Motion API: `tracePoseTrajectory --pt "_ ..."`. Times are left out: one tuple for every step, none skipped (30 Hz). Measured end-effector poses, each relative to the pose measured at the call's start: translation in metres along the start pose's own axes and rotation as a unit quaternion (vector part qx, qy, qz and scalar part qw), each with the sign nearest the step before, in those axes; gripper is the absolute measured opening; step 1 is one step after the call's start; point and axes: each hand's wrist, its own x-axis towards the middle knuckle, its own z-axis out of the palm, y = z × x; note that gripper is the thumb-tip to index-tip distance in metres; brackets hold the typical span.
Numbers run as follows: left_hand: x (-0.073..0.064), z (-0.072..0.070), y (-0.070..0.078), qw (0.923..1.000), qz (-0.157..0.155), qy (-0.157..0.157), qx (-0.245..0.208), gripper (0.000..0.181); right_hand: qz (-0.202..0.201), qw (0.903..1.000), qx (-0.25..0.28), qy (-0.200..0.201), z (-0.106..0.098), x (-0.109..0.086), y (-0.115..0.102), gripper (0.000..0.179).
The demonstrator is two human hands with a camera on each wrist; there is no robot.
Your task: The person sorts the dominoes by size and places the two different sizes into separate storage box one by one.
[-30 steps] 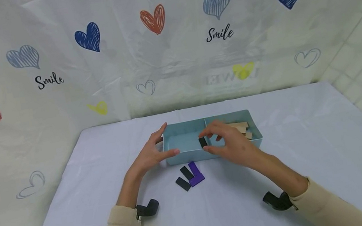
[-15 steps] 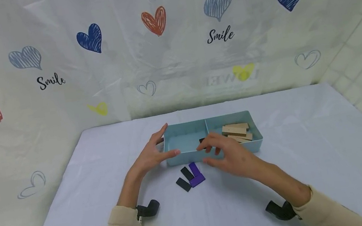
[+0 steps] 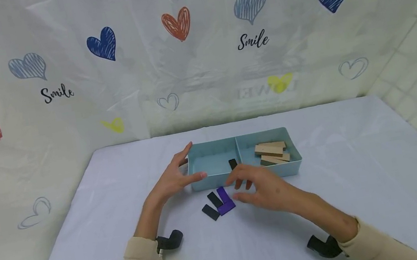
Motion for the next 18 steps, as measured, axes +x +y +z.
tracePoseTrajectory --pt "0.000 0.000 0.000 1.0000 0.000 0.000 -0.001 0.106 0.000 1.0000 0.001 -0.006 0.001 0.000 0.000 0.030" --pt "0.000 0.000 0.000 1.0000 -0.001 0.000 -0.001 0.106 0.002 0.9999 0.003 -0.012 0.002 0.000 0.001 0.029" --pt "0.000 0.000 0.000 1.0000 0.000 -0.001 -0.001 0.106 0.004 0.9998 0.002 -0.017 0.003 0.000 0.001 0.029" --pt "-0.001 -0.001 0.001 1.0000 -0.001 -0.001 -0.001 0.106 0.005 0.9997 0.003 -0.023 0.004 0.001 0.001 0.029" --pt "-0.001 -0.001 0.001 1.0000 -0.001 0.000 0.000 0.106 0.008 0.9996 0.004 -0.028 0.005 0.001 0.001 0.029" --pt "-0.001 -0.001 0.001 1.0000 -0.001 0.000 0.001 0.106 0.008 0.9994 0.005 -0.032 0.006 0.001 0.002 0.029" --pt "-0.001 -0.001 0.002 1.0000 -0.002 0.000 0.002 0.106 0.008 0.9993 0.005 -0.036 0.007 0.001 0.002 0.030" --pt "-0.001 -0.001 0.002 1.0000 -0.002 0.001 0.003 0.106 0.009 0.9992 0.006 -0.039 0.008 0.001 0.002 0.030" --pt "-0.001 -0.001 0.002 1.0000 -0.001 0.001 0.004 0.106 0.008 0.9990 0.008 -0.042 0.009 0.001 0.003 0.030" --pt "-0.002 -0.001 0.002 1.0000 0.000 0.001 0.004 0.106 0.009 0.9989 0.008 -0.045 0.009 0.001 0.003 0.030" --pt "-0.002 -0.001 0.002 1.0000 0.000 0.001 0.003 0.106 0.010 0.9988 0.009 -0.048 0.010 0.001 0.003 0.031" --pt "-0.002 -0.001 0.002 1.0000 0.000 0.001 0.003 0.106 0.010 0.9986 0.009 -0.050 0.011 0.001 0.003 0.031" --pt "-0.002 -0.001 0.002 1.0000 0.000 0.001 0.002 0.107 0.012 0.9985 0.010 -0.052 0.011 0.001 0.003 0.032" --pt "-0.002 -0.001 0.002 1.0000 0.000 0.000 0.001 0.107 0.015 0.9983 0.010 -0.055 0.012 0.001 0.003 0.032" --pt "-0.001 -0.001 0.002 1.0000 0.001 0.000 0.000 0.108 0.018 0.9981 0.010 -0.058 0.012 0.001 0.002 0.033" --pt "-0.001 -0.001 0.002 1.0000 0.001 -0.001 -0.001 0.108 0.023 0.9978 0.011 -0.061 0.013 0.001 0.002 0.034" --pt "-0.001 -0.001 0.002 1.0000 0.000 -0.001 -0.001 0.108 0.028 0.9974 0.013 -0.066 0.014 0.002 0.003 0.035" --pt "-0.001 -0.001 0.002 1.0000 0.000 -0.001 -0.001 0.109 0.034 0.9968 0.012 -0.071 0.014 0.002 0.003 0.036"
